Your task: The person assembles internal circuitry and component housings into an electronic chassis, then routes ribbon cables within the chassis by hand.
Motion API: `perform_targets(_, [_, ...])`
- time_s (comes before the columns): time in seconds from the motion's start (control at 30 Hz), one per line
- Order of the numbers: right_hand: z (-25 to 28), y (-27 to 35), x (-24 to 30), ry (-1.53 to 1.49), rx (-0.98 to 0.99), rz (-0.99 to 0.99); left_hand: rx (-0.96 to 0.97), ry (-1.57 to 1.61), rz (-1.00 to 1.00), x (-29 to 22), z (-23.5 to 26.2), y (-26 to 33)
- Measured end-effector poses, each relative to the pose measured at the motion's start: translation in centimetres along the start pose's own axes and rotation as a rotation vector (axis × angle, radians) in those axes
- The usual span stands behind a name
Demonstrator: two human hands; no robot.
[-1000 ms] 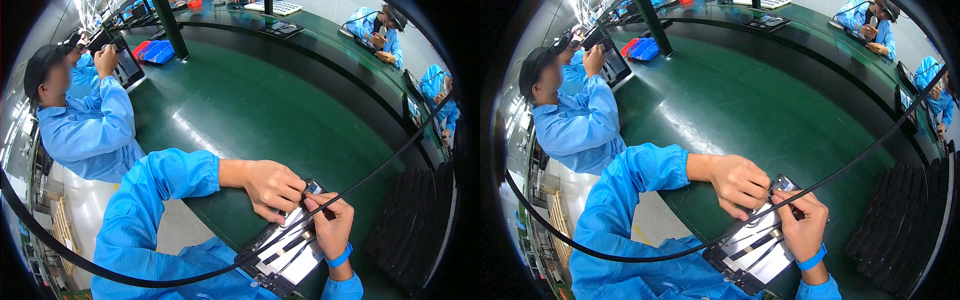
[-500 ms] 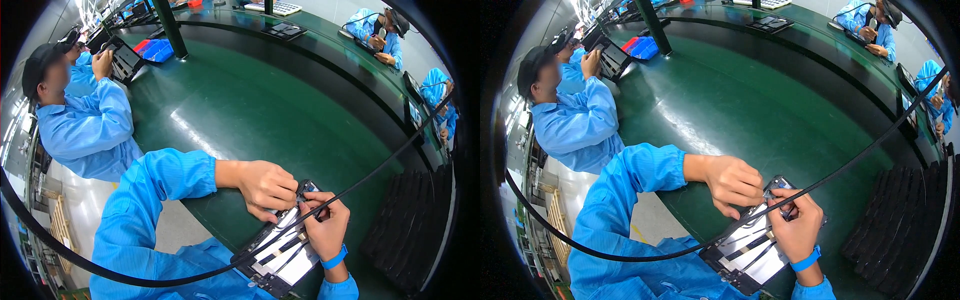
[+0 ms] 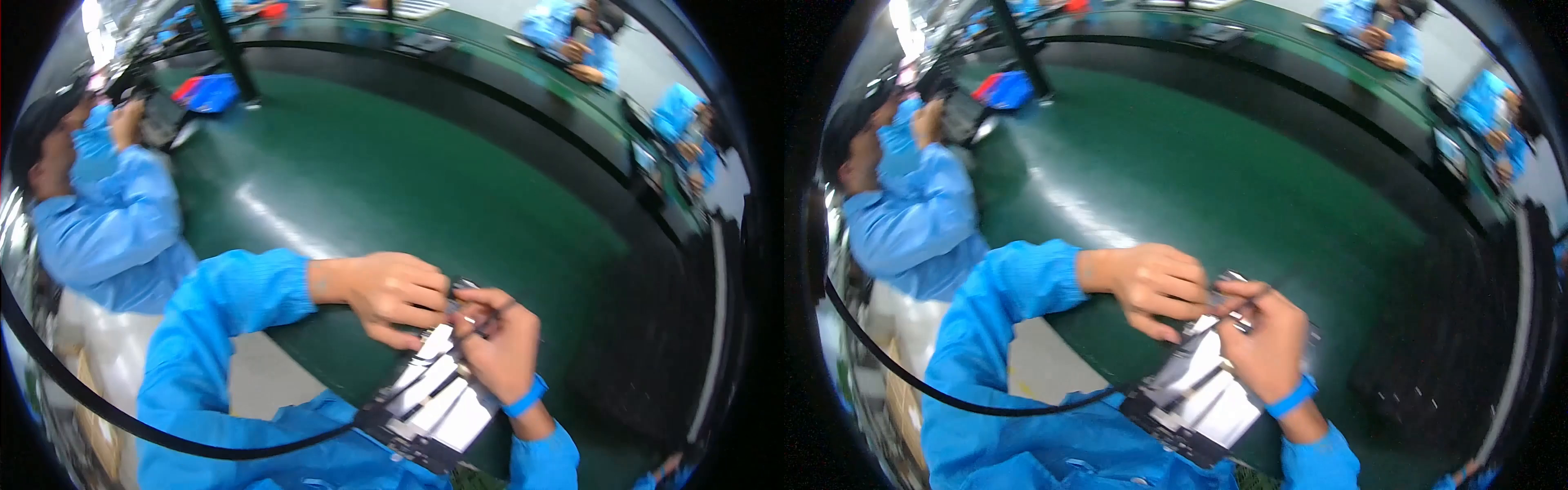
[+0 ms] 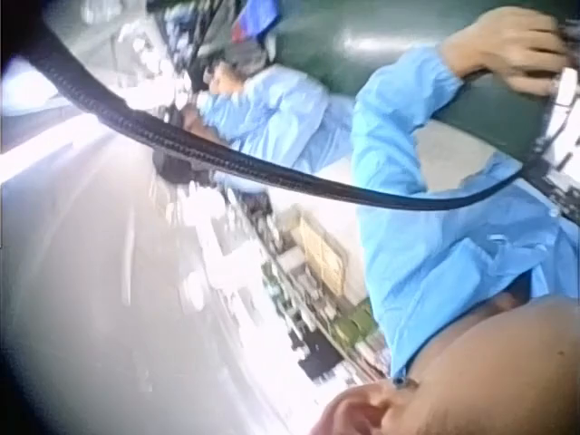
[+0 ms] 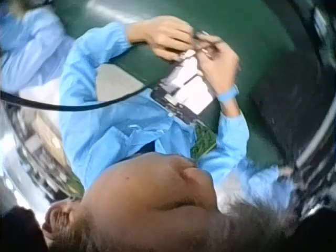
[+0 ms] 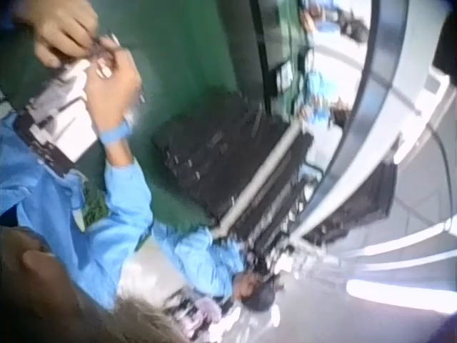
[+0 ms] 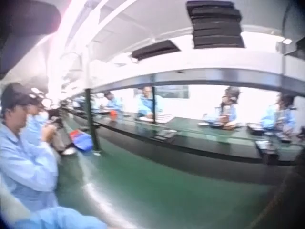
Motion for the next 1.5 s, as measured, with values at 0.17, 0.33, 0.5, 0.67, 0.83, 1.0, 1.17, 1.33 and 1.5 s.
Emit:
perform_targets(0.17, [-1.3,-1.0,-1.2,0.035,0.018,0.223,0.112,-0.056,0.122,-0.2,1.2,0.6])
perform_targets(0.33, [0.0,-0.8,0.2,0.238,-0.02,0.255,0.07,-0.136,0.139,-1.6,0.1,-0.2])
perform_targets(0.5, [3.8,-0.2,1.9,0.706,-0.087,0.366,0.232,-0.198,0.789,-3.7,-0.6,-0.5])
perform_targets(0.67, [5.1,-0.2,3.3,0.956,0.111,-0.124,0.324,0.164,1.042,-7.4,0.1,-0.1])
perform_targets(0.83, [5.1,-0.7,3.2,0.941,0.173,-0.182,0.312,-0.126,0.849,-16.0,0.1,-0.9])
perform_targets(1.0, [5.3,-0.7,3.3,0.924,0.147,-0.135,0.654,-0.184,0.47,-16.1,-0.9,-1.8])
perform_targets(1.17, [6.0,3.0,7.0,1.059,0.011,0.145,0.49,-0.235,0.47,-14.7,-2.3,-4.0])
perform_targets(1.33, [8.6,8.4,18.7,1.012,0.303,0.233,0.435,-0.313,0.545,-5.7,-2.0,-6.4])
perform_targets(1.5, [13.6,17.3,27.4,0.775,0.282,0.352,0.256,-0.481,0.598,4.8,-5.7,-6.4])
Point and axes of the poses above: each hand's wrist, its own y-axis away from the middle knuckle, its own z-axis out of the back of the hand, x = y × z, the point moved 3 cm from there along -y, towards the middle knuckle, and after that the axes turned 12 degrees about -y, right-handed, at the moved point
